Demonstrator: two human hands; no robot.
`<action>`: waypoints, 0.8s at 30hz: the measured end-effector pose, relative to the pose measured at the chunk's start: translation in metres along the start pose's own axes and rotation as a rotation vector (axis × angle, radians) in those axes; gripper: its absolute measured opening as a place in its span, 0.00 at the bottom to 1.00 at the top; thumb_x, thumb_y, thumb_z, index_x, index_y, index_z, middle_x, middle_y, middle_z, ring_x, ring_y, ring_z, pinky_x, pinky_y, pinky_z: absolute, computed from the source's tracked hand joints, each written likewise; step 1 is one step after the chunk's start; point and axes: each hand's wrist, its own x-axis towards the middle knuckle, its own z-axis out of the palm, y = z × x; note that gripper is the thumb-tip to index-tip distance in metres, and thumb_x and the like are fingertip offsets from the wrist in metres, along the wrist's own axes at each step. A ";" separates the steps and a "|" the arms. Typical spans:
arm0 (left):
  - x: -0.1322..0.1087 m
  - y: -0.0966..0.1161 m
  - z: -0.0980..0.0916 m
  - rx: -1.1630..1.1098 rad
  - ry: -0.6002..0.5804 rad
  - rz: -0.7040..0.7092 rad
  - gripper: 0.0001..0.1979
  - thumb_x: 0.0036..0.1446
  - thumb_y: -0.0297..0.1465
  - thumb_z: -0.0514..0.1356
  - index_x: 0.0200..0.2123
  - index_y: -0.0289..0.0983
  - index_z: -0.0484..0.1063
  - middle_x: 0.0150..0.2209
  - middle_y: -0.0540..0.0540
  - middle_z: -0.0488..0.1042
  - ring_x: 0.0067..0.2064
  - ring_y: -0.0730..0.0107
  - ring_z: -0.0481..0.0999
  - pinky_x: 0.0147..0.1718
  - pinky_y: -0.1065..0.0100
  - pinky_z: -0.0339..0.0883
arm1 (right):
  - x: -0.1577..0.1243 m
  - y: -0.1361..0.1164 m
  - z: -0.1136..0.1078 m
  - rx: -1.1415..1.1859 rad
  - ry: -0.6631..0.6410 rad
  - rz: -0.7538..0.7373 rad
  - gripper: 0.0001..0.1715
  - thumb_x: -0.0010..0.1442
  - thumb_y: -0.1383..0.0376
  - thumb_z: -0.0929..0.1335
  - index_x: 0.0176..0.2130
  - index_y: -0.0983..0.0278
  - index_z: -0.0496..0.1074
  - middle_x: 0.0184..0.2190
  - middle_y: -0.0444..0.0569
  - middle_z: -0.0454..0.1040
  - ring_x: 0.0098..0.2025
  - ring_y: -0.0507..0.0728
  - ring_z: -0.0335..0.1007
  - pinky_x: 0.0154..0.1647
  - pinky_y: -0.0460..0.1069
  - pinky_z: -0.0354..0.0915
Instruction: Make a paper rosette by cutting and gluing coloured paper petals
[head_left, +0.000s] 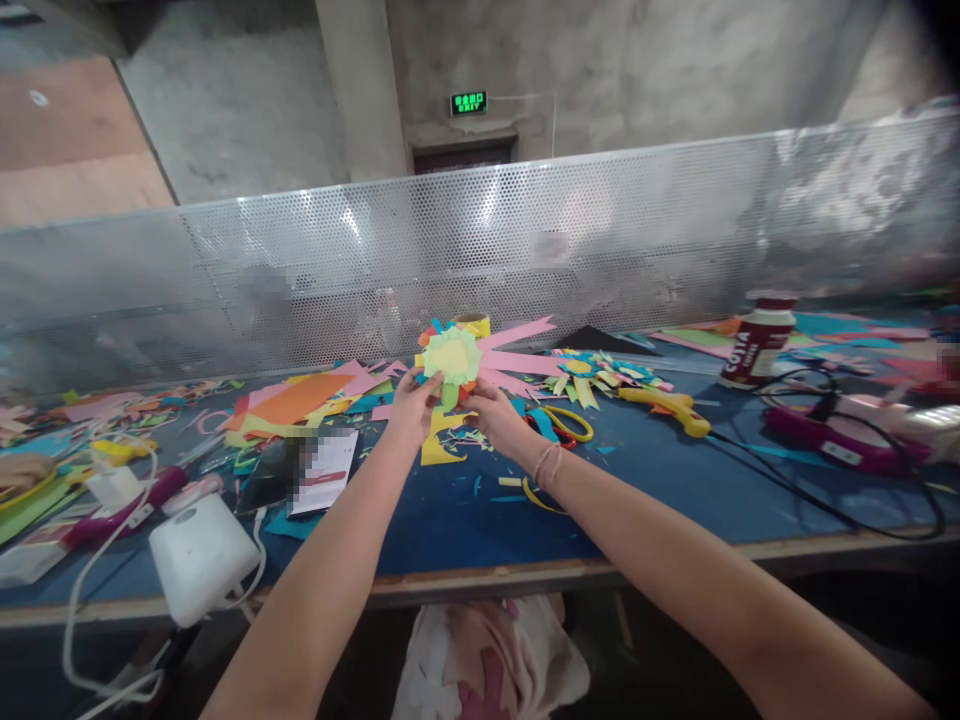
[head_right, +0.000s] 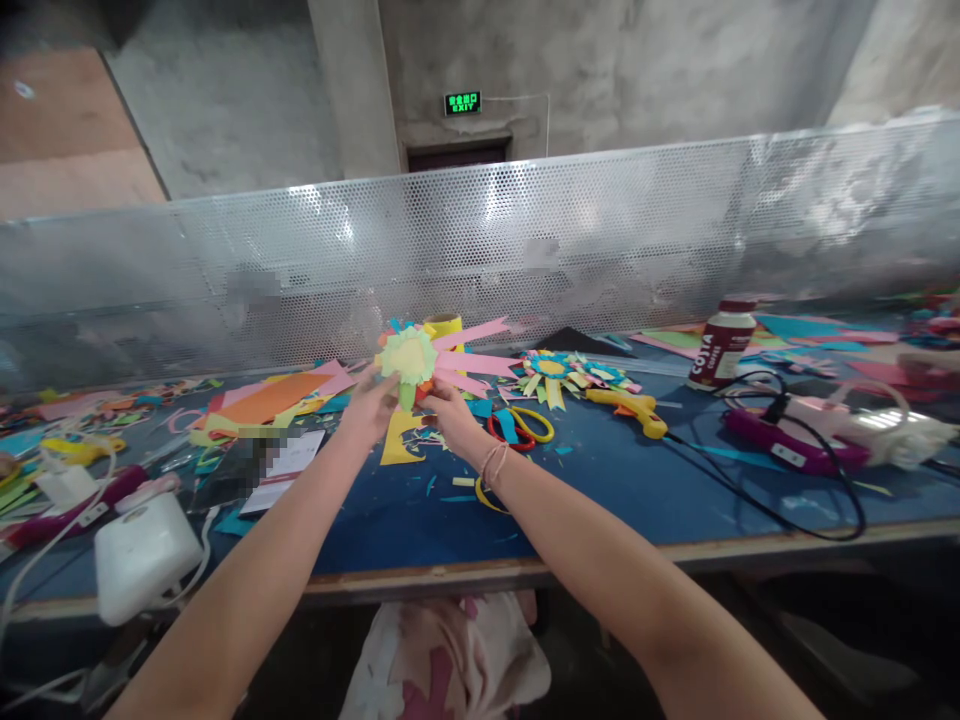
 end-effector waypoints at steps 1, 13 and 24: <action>0.000 0.000 0.000 -0.001 0.004 0.010 0.22 0.32 0.32 0.71 0.33 0.39 0.67 0.30 0.52 0.74 0.28 0.76 0.71 0.28 0.72 0.62 | 0.000 -0.001 0.001 0.012 -0.003 0.006 0.17 0.37 0.67 0.71 0.33 0.60 0.71 0.28 0.42 0.71 0.26 0.49 0.65 0.23 0.43 0.60; 0.001 0.003 0.000 -0.026 -0.040 -0.050 0.20 0.35 0.31 0.70 0.34 0.39 0.68 0.30 0.52 0.74 0.29 0.74 0.73 0.28 0.71 0.63 | 0.006 0.007 -0.002 0.065 0.039 -0.015 0.10 0.38 0.66 0.70 0.27 0.62 0.69 0.23 0.40 0.67 0.26 0.47 0.61 0.26 0.43 0.59; 0.002 0.000 0.000 0.021 -0.017 0.042 0.20 0.35 0.30 0.70 0.34 0.38 0.68 0.26 0.53 0.72 0.28 0.75 0.72 0.28 0.72 0.62 | 0.003 0.004 -0.002 0.041 0.013 -0.018 0.12 0.39 0.64 0.72 0.27 0.63 0.68 0.24 0.40 0.66 0.27 0.47 0.62 0.28 0.44 0.60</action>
